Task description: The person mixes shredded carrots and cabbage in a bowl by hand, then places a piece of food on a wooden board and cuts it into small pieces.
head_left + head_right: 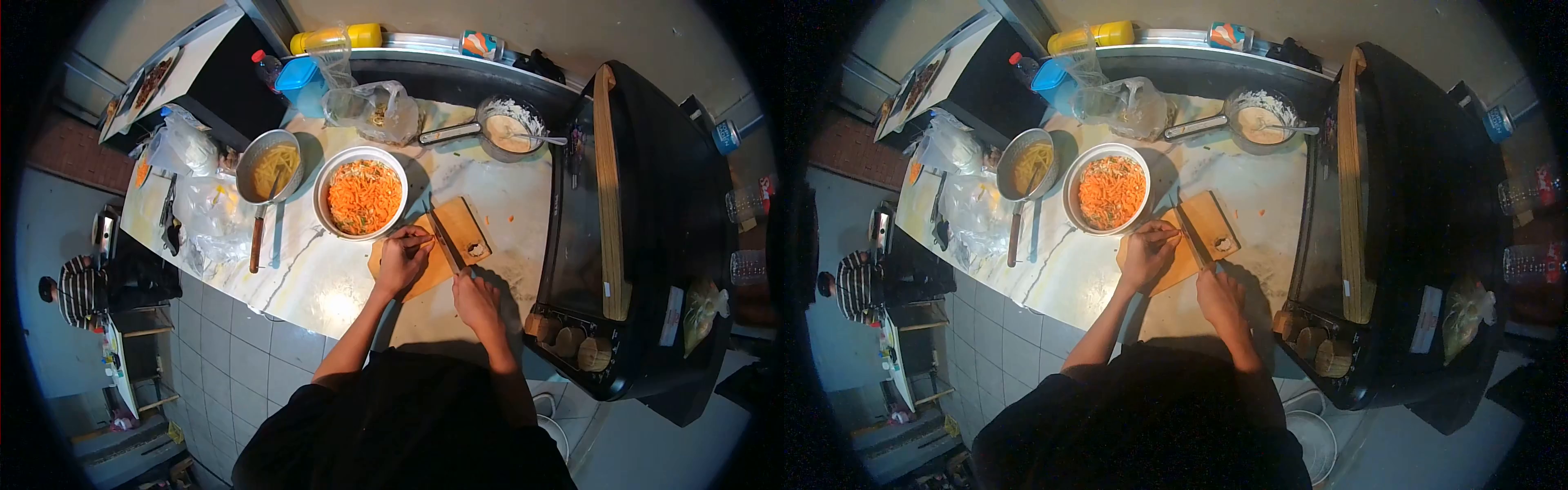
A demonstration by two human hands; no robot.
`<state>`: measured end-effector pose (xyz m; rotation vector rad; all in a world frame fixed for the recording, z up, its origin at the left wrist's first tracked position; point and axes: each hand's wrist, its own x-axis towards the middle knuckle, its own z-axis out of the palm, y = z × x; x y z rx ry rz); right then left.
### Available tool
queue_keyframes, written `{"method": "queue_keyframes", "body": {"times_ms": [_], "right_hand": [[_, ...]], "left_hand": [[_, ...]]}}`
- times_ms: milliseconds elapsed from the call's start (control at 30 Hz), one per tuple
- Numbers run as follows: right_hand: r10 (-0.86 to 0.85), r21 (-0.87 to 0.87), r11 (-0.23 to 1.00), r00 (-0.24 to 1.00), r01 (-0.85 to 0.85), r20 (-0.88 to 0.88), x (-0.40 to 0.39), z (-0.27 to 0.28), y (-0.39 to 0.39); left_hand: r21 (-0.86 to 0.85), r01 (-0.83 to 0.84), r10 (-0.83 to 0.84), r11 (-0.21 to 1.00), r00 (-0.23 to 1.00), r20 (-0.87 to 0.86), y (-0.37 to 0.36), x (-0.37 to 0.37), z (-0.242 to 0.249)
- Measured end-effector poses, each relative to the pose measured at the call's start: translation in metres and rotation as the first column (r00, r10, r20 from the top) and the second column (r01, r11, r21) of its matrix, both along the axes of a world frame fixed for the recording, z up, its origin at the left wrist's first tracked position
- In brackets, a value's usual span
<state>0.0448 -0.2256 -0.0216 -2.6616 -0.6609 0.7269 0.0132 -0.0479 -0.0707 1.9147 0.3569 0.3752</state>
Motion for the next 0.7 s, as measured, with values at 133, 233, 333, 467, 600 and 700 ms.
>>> {"method": "queue_keyframes", "body": {"times_ms": [133, 233, 333, 467, 600, 700], "right_hand": [[0.004, 0.030, 1.000, 1.000, -0.004, -0.015, 0.0011, 0.0046, -0.0015], [0.013, 0.076, 0.997, 1.000, -0.012, -0.005, 0.0011, 0.0053, -0.0013], [0.024, 0.086, 0.996, 1.000, -0.023, -0.010, 0.0007, 0.0080, 0.0012], [0.010, 0.097, 0.995, 1.000, -0.011, 0.013, -0.0034, 0.0061, 0.0033], [0.007, 0.108, 0.994, 1.000, -0.007, -0.004, -0.0054, 0.0098, 0.0055], [-0.001, 0.111, 0.994, 1.000, 0.001, 0.004, -0.0072, 0.0076, 0.0068]], "left_hand": [[0.065, -0.013, 0.013, 0.998, 1.000, 0.001, 0.0000, 0.0007, 0.0044], [0.149, -0.017, 0.013, 0.989, 1.000, 0.027, 0.0008, 0.0018, 0.0042], [0.134, -0.024, 0.020, 0.991, 0.999, 0.026, 0.0002, 0.0019, 0.0037], [0.116, -0.032, 0.031, 0.993, 0.999, 0.011, -0.0001, 0.0014, 0.0019], [0.135, -0.028, 0.022, 0.990, 0.999, 0.040, 0.0004, 0.0011, 0.0002], [0.147, -0.003, -0.002, 0.989, 1.000, 0.028, 0.0006, 0.0004, 0.0023]]}}
